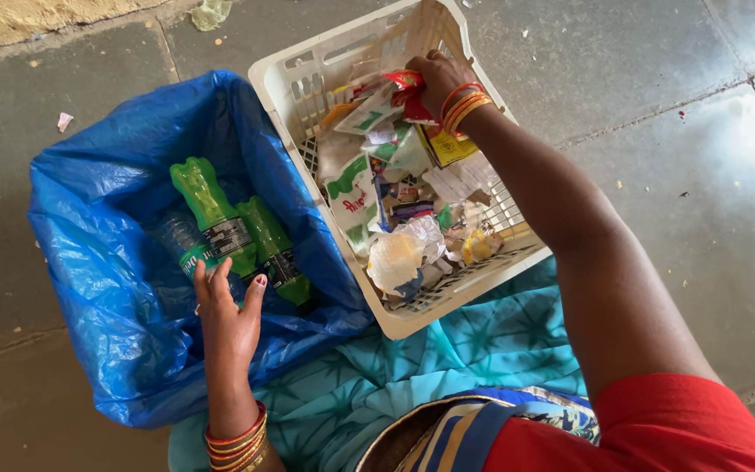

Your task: The person sits on the floor and transfers various plastic bottles and packaged items from a white basket into a blue plastic bag. The person handles each item individually, placing them into the bag.

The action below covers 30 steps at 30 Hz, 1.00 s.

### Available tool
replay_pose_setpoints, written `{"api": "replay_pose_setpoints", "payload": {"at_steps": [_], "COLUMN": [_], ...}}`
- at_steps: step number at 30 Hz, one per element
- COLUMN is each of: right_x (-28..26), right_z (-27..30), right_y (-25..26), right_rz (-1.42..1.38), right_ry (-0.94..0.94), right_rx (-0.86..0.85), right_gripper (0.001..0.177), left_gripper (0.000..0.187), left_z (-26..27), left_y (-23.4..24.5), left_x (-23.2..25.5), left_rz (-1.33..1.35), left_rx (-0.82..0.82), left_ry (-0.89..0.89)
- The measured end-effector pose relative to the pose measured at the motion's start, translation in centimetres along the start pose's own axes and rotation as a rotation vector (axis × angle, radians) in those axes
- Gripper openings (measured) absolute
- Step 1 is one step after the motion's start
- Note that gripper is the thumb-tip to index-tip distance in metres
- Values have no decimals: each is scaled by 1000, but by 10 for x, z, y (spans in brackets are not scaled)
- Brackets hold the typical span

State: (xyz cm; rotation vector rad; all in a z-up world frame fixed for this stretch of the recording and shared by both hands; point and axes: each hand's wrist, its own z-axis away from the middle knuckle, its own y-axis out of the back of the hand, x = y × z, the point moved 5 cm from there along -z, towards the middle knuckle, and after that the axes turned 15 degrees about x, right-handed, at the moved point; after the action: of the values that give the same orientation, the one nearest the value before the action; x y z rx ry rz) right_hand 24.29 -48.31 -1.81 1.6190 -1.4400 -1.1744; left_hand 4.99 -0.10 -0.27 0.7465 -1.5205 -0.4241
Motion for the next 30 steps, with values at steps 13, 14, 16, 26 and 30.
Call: {"api": "replay_pose_setpoints", "payload": {"at_steps": [13,14,16,26,30], "right_x": [-68,-80,-96,-76,-99], "right_z": [39,56,106,287,273], "right_y": [32,17,-24,-131,-164], "right_rz": [41,-114,116,91,-498], "right_ry": [254,251,486,478,783], "right_rx": [-28,-179,-628,-1666,-1070], "right_gripper": [65,44,28,56,48], "left_gripper": [64,65,65,64,64], "left_z": [0,0,1,2,3], "left_y": [2,1,0,0,1], "left_x": [4,4,3,3,4], "left_rz": [-36,-37,-24,7,-11], "left_rx": [-3,-2,-6,-2,1], "left_ry": [-30,-37,-35,-64,-82]}}
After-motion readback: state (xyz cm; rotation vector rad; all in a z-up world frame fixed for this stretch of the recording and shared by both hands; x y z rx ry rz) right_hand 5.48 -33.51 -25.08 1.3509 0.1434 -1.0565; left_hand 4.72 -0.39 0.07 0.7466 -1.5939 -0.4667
